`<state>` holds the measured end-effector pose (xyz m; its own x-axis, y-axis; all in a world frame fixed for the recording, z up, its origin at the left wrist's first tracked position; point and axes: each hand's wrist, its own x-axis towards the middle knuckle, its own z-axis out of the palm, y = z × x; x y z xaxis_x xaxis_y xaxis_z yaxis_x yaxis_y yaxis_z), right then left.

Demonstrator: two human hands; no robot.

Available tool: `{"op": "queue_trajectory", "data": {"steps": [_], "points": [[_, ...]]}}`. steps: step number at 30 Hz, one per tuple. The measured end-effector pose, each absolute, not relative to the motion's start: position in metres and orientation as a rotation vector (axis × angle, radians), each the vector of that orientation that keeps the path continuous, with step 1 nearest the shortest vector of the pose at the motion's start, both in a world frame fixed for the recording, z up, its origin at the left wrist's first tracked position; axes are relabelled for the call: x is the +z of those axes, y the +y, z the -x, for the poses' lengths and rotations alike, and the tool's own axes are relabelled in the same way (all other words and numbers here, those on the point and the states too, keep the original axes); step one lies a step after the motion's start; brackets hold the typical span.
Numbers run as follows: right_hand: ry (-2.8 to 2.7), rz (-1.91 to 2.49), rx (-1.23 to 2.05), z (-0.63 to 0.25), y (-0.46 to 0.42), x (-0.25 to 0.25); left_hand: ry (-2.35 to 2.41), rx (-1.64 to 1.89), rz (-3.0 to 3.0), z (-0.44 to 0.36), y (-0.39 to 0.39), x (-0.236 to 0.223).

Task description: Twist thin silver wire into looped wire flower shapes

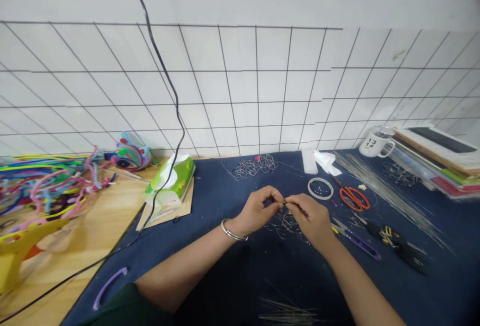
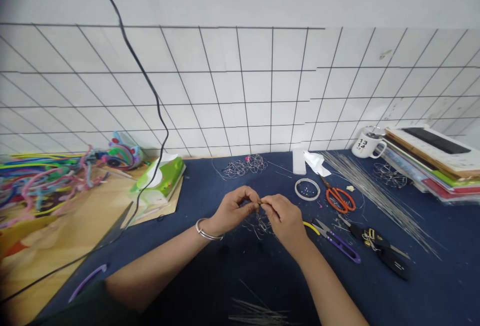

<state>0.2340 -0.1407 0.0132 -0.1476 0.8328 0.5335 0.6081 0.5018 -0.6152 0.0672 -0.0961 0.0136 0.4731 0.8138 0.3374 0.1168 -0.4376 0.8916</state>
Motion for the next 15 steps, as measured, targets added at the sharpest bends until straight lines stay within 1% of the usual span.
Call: {"op": "queue_trajectory", "data": {"steps": [4, 8, 11, 15], "points": [[-1.966, 1.095, 0.048, -0.236, -0.141, 0.008, 0.791, 1.013, -1.808, -0.069, -0.096, 0.011], [-2.056, 1.14, -0.191, -0.234, -0.144, 0.003, 0.806, 1.061, -1.78, -0.07, -0.099, 0.009], [-2.055, 1.193, -0.227, -0.231, -0.147, 0.004, 0.82, 1.136, -1.823, -0.071, -0.103, 0.011], [-2.012, 1.238, -0.164, -0.226, -0.147, 0.008, 0.844, 1.22, -1.896, -0.071, -0.107, 0.012]]}}
